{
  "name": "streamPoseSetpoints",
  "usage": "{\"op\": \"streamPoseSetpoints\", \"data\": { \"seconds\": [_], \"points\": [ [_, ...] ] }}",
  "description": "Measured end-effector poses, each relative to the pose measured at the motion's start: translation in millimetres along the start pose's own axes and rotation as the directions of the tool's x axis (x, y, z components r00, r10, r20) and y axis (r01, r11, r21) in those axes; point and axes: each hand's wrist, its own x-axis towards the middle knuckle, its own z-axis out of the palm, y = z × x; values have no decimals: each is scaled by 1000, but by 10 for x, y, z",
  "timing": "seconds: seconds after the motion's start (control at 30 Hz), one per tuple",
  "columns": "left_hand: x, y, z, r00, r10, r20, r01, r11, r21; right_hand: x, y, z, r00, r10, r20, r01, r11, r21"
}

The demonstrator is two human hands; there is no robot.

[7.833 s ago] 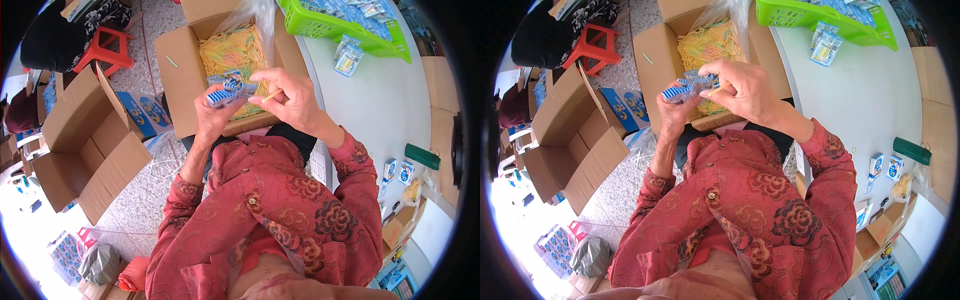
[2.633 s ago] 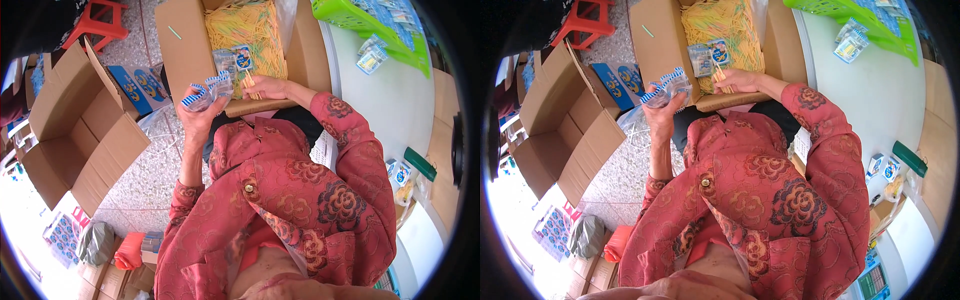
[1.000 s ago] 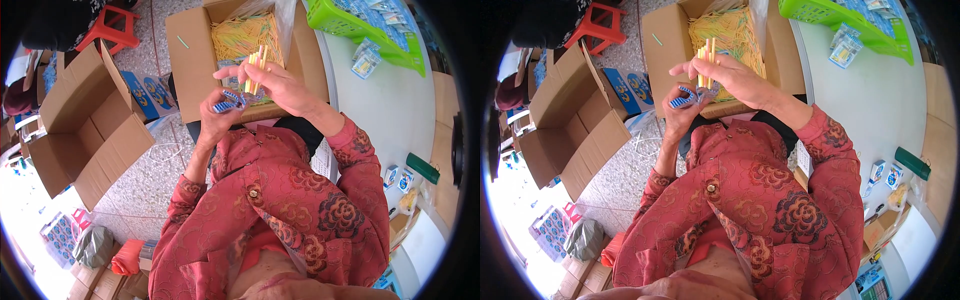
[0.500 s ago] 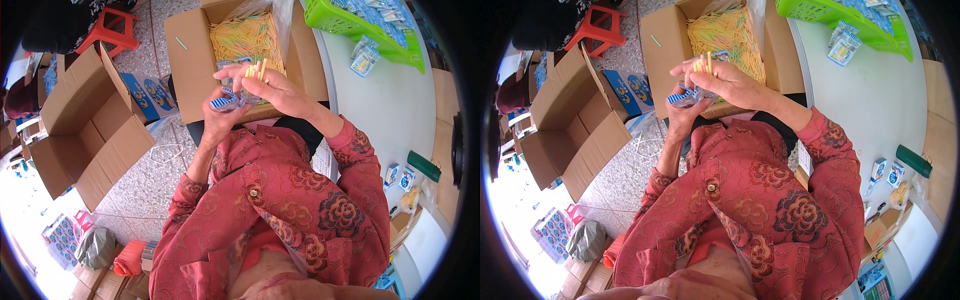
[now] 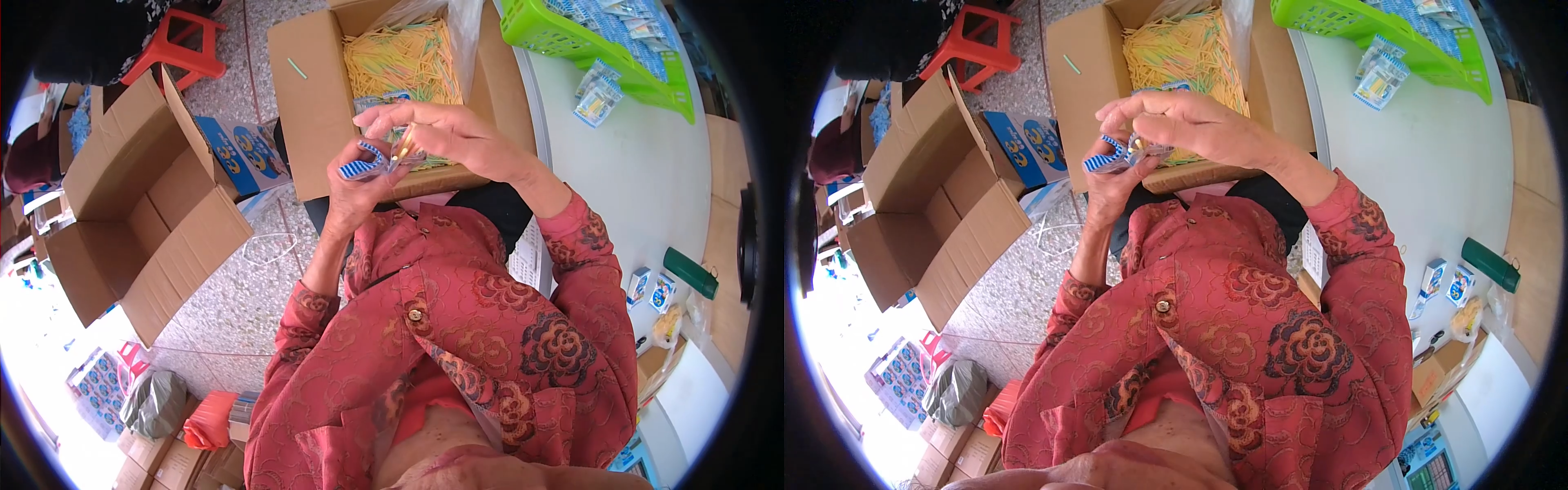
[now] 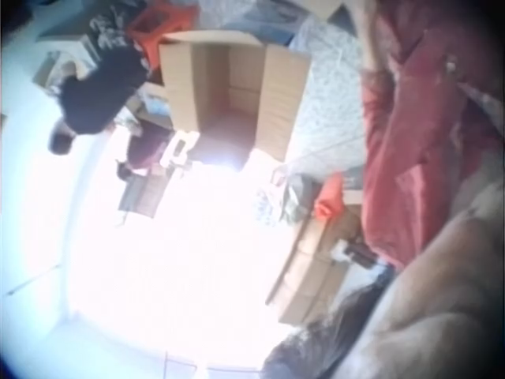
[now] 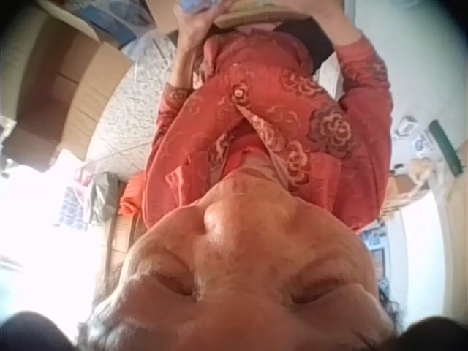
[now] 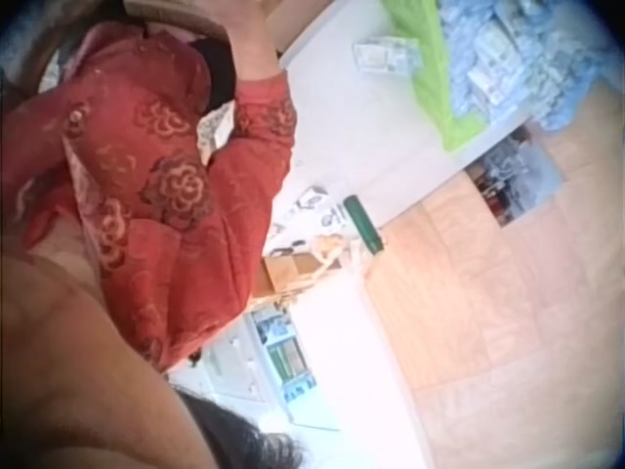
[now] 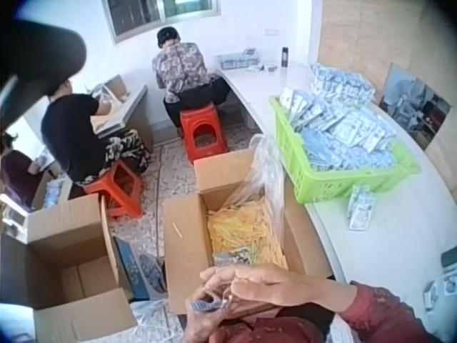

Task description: Packing items into blue bags and placing them into a box with shredded paper padding.

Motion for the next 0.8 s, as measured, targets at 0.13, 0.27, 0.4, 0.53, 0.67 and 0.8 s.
{"op": "streamPoseSetpoints", "data": {
  "seconds": [0.13,0.27,0.4,0.53,0.67,0.8],
  "points": [
    [23,-17,-32,999,34,22,-35,999,32,16,-22,-10,999,37,12,-36,997,-74],
    [35,-14,-14,999,49,6,-49,999,6,43,-30,33,994,83,64,-57,938,-342],
    [24,-17,-38,999,41,-7,-41,999,3,55,24,66,998,-18,64,53,790,-611],
    [14,-33,-65,1000,24,-6,-24,1000,3,69,6,12,999,41,-17,-43,994,-101],
    [23,-25,-90,999,36,-1,-36,999,23,5,49,-86,996,62,-67,-65,997,-33],
    [31,-22,-67,997,67,-22,-69,995,-77,-33,-6,-7,990,134,43,-121,968,-220]
  ]
}}
